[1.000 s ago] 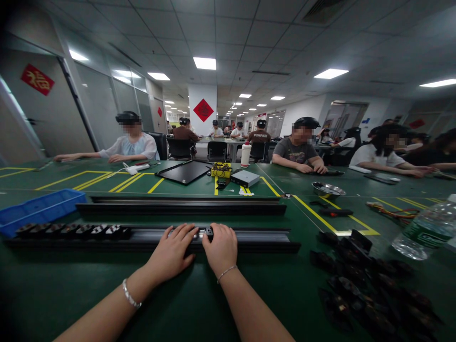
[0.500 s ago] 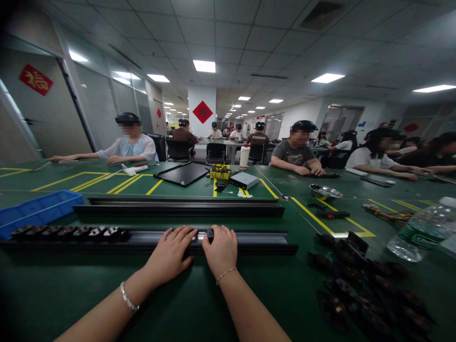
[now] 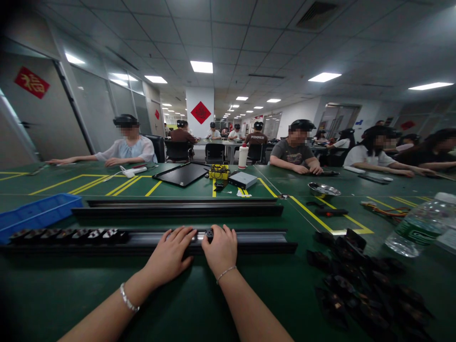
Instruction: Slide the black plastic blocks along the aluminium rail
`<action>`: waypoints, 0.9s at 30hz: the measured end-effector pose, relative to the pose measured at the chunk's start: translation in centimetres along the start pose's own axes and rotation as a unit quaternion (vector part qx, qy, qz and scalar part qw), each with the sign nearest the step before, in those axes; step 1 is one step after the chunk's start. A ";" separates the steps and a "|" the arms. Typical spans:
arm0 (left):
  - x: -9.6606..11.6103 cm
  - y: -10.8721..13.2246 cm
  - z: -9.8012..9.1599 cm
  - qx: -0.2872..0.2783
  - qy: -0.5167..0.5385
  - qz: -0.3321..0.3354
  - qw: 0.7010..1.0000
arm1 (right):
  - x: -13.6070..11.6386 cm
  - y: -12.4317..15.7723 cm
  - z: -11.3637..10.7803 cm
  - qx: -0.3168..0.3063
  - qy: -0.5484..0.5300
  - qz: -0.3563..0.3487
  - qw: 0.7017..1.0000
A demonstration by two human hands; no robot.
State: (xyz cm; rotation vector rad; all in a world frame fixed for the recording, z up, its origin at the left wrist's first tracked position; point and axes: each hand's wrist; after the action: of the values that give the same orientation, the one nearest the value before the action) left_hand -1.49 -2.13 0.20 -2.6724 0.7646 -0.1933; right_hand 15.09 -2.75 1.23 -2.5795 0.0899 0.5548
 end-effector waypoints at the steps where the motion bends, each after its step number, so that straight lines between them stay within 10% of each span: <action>1: 0.0 0.0 0.0 -0.001 -0.002 0.000 1.000 | 0.0 0.0 0.0 0.002 0.001 0.000 1.000; 27: 0.1 0.0 0.0 0.003 0.007 0.001 1.000 | 0.6 -0.4 -0.8 -0.002 -0.014 0.004 1.000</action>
State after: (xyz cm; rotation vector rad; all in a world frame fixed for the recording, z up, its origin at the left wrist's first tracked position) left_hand -1.37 -2.18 0.18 -2.6680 0.7696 -0.2125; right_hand 15.99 -2.80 1.81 -2.5749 0.0906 0.5939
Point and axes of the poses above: each hand's wrist, its own y-axis away from the middle knuckle, its own z-axis out of the palm, x = y × z, and after that the axes turned 1 degree about y, right-handed
